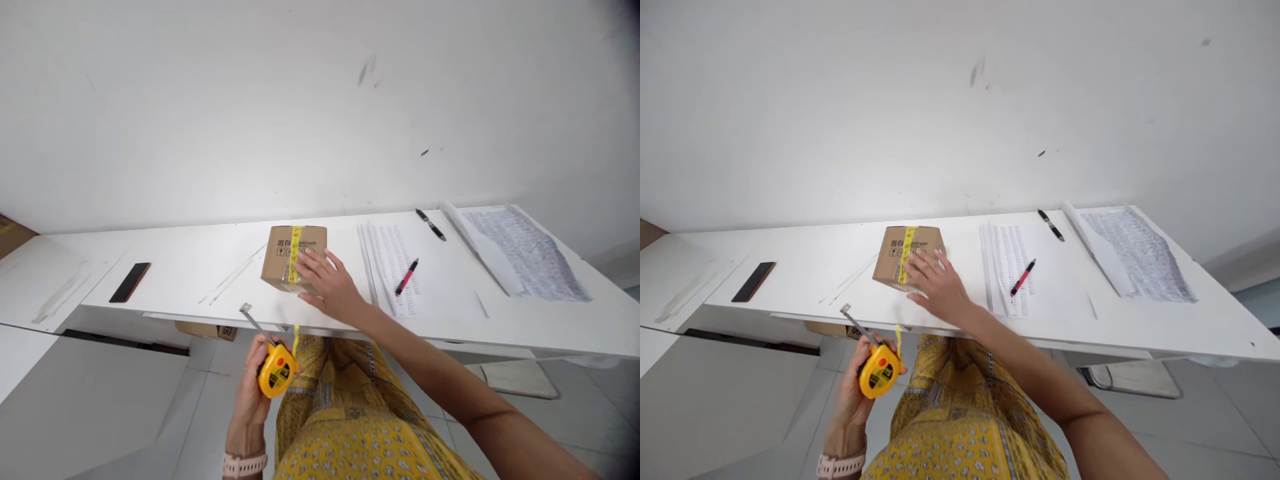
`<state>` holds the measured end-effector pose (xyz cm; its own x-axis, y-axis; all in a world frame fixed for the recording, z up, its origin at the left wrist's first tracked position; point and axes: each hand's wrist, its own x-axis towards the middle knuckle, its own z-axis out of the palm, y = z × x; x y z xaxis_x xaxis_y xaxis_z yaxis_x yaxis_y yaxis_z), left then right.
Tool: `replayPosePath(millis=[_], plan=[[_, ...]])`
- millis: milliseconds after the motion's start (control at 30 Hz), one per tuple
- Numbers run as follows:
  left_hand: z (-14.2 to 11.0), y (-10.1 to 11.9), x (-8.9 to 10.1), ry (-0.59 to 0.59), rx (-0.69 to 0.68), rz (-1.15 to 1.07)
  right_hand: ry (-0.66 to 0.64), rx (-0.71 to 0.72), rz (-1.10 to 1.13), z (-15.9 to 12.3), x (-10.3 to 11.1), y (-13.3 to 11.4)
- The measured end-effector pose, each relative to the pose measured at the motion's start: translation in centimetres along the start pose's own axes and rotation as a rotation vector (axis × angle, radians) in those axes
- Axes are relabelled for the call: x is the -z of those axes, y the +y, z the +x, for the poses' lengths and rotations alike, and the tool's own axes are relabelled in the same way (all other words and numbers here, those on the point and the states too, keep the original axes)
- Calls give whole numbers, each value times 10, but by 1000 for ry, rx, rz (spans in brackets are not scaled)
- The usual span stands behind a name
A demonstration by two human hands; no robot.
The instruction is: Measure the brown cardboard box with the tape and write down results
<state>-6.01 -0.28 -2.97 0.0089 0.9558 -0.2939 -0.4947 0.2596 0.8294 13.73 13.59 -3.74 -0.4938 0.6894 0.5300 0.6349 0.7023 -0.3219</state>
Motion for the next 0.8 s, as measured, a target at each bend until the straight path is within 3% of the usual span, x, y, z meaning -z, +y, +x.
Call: replayPosePath(millis=[167,267,333,467,533,633,800], plan=[[-7,20,5,221,-48,-7,-27,131,83,-70,-23,-45],[-11,23,-1,201,-1,21,-20,158,130,-100,-28,-59],[-14,20,-9,137,57,41,54,122,166,-107,-20,-60],[-22,9,-27,-64,173,30,363,-67,253,-95,21,-56],[-23,2,-37,-113,195,54,426,-122,294,-80,41,-54],[-10,-3,-47,-101,132,127,318,-161,351,-56,47,-47],[29,7,-54,66,-85,216,183,-289,392,-31,15,-26]])
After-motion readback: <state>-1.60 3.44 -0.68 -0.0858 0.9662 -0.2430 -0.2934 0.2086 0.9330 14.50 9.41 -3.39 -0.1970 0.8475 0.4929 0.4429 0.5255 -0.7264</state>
